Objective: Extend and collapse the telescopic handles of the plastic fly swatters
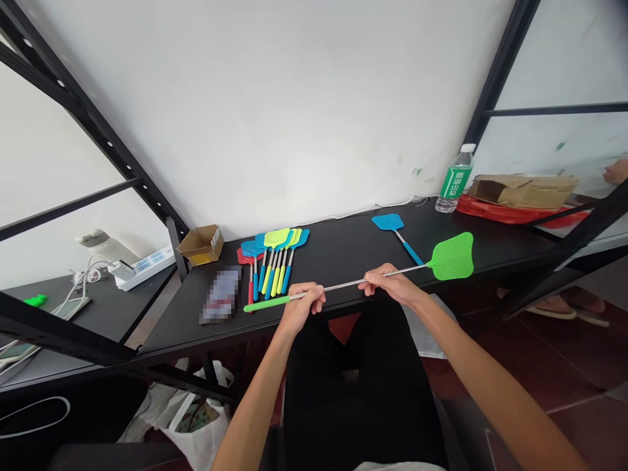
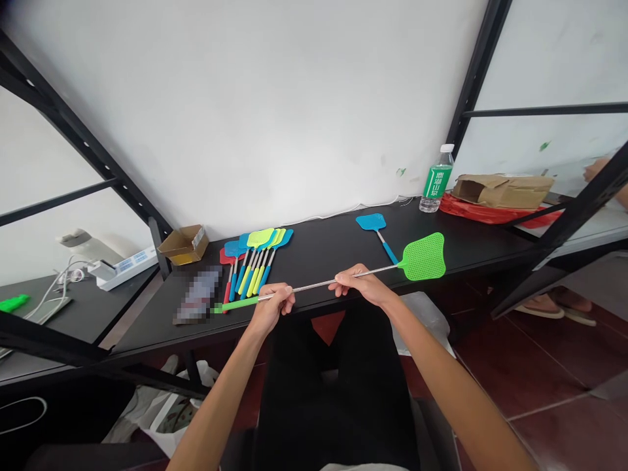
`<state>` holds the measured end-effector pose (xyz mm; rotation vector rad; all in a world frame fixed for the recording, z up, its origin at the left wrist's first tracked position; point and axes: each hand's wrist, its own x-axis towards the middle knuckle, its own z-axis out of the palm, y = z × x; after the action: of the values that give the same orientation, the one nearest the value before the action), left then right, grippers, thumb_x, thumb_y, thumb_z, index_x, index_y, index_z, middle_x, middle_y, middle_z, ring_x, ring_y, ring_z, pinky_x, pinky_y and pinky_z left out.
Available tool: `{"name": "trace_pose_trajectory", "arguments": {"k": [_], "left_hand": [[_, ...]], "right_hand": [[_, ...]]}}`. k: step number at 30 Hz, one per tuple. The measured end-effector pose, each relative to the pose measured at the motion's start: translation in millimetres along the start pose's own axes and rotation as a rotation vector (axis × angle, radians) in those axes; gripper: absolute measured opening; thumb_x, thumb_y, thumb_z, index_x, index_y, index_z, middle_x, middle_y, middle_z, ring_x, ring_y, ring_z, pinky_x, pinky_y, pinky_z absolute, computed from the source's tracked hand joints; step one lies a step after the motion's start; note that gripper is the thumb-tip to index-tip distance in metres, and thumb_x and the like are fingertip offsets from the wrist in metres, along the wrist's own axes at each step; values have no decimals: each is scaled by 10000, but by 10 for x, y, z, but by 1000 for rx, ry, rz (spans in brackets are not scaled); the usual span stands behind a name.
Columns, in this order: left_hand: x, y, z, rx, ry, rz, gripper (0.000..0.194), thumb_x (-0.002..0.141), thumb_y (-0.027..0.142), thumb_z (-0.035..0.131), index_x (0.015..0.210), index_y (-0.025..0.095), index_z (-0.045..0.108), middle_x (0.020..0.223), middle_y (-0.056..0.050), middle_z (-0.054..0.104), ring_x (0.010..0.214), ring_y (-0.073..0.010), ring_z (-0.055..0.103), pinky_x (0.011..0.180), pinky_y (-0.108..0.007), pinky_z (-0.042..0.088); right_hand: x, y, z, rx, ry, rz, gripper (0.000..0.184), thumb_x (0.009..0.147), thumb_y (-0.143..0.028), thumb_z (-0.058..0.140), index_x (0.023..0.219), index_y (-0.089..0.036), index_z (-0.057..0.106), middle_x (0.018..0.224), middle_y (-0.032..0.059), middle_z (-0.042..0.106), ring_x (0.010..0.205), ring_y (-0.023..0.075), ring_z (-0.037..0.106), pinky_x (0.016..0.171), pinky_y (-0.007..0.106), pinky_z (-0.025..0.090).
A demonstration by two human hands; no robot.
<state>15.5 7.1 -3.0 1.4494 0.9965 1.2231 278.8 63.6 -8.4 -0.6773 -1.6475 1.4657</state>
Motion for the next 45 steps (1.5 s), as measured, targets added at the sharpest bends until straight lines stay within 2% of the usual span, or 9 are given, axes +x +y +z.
{"name": "trace_pose_trajectory", "arguments": {"k": [10,16,18,23,26,29,33,38,45], "left_hand": [[-13,33,-6,35,-50,34,263,880,370,654,756,147,718,539,9,569,483,-88,472,472,-211,358],[-184,292,-43,293,-191,-19,321,847,442,705,976,151,749,619,4,610,560,-109,516,563,-230,411],[-255,420,-251,473,-152,4,328,860,464,680,956,161,766,675,-17,665,611,-129,551,599,-241,427],[-190,543,-1310,943,398,72,408,899,498,553,970,162,774,966,-91,757,868,-235,658,820,-322,489],[-13,412,-1933,1218,446,-26,548,973,498,378,1235,146,707,1279,-159,680,1208,-321,584,1059,-439,397],[114,233,-2261,1314,434,-255,644,997,555,260,1377,178,618,1454,-186,554,1353,-409,459,1083,-580,346],[67,113,-2334,1390,389,-360,699,987,606,224,1264,167,692,1535,-188,466,1417,-475,342,1081,-659,311],[-236,184,-2308,1413,411,-256,725,998,582,186,1155,149,746,1508,-190,494,1422,-413,361,1122,-572,323],[-639,217,-2264,1332,467,-190,732,1013,552,142,1189,177,746,1449,-142,557,1347,-342,480,1152,-481,332]], "right_hand": [[-4,-26,14,98,31,18,450,860,-570,687,750,-155,823,661,95,702,622,173,613,627,308,463],[36,61,-15,293,223,6,371,858,-501,719,704,-174,801,583,50,634,567,149,542,575,302,434],[58,95,-24,349,272,22,346,834,-506,742,747,-178,808,569,47,627,559,155,532,541,301,416],[74,111,-35,370,259,32,330,843,-486,739,768,-171,803,592,50,626,581,164,532,538,309,412],[69,92,-34,355,271,40,328,855,-485,721,758,-179,794,590,53,627,588,172,534,545,319,418],[72,77,-25,352,293,41,328,833,-493,732,736,-184,782,595,58,637,590,180,538,539,326,414],[81,76,-14,381,302,34,311,818,-485,748,748,-184,784,593,54,643,578,174,537,535,324,406],[73,69,-16,392,297,37,310,814,-475,761,732,-177,784,586,57,642,587,173,547,542,322,415],[71,46,-13,368,315,50,321,778,-501,782,707,-189,775,626,74,683,555,172,544,532,333,428]]}}
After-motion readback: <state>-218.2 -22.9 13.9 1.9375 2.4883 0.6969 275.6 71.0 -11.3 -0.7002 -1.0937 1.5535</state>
